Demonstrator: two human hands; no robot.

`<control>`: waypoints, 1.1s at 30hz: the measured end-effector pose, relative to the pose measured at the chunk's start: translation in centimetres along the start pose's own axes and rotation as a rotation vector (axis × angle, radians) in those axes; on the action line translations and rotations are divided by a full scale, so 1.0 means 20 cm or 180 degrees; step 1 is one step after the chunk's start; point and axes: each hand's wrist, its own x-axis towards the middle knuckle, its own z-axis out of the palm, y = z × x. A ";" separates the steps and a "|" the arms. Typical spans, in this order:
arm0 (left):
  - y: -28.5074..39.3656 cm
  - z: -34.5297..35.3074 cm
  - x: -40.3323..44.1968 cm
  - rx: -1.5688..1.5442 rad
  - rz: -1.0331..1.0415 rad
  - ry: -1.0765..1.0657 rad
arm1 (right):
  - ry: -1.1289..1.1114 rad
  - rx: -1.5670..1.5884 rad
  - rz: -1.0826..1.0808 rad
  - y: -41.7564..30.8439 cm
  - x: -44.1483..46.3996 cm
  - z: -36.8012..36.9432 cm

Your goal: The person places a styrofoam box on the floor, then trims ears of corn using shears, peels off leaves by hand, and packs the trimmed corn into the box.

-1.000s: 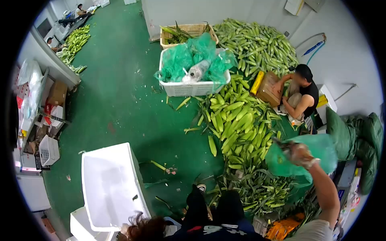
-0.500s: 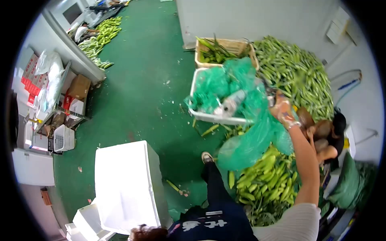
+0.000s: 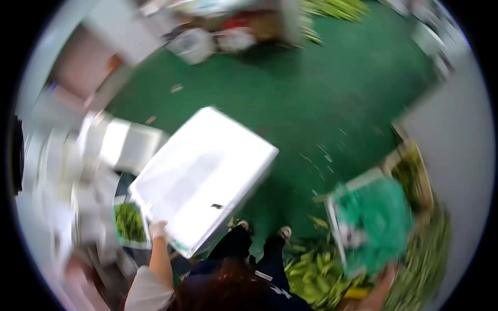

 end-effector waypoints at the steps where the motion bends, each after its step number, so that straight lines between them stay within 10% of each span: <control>1: 0.05 -0.04 -0.02 0.0170 -0.0036 0.0499 | -0.0423 0.1697 -0.0538 0.11 0.11 0.08; 6: 0.19 -0.11 -0.08 -0.0338 -0.0819 0.0770 | -0.0526 -0.0640 -0.2099 -0.44 -0.36 0.96; 14: 0.20 0.23 0.49 -0.1012 -0.1315 0.0844 | -0.1302 -0.1817 -0.3241 -0.96 -1.09 2.00; 19: 0.47 0.08 0.76 -0.1994 -0.1172 0.1501 | -0.1843 -0.2113 -0.4522 -0.96 -0.80 2.43; 21: 0.63 -0.14 0.84 -0.2504 -0.0845 0.1999 | -0.2064 -0.2500 -0.3896 -1.27 -1.72 2.55; 33: 1.63 -1.35 1.59 0.1204 0.0412 0.5615 | -0.4348 -0.2651 -0.4514 -1.91 -3.63 3.91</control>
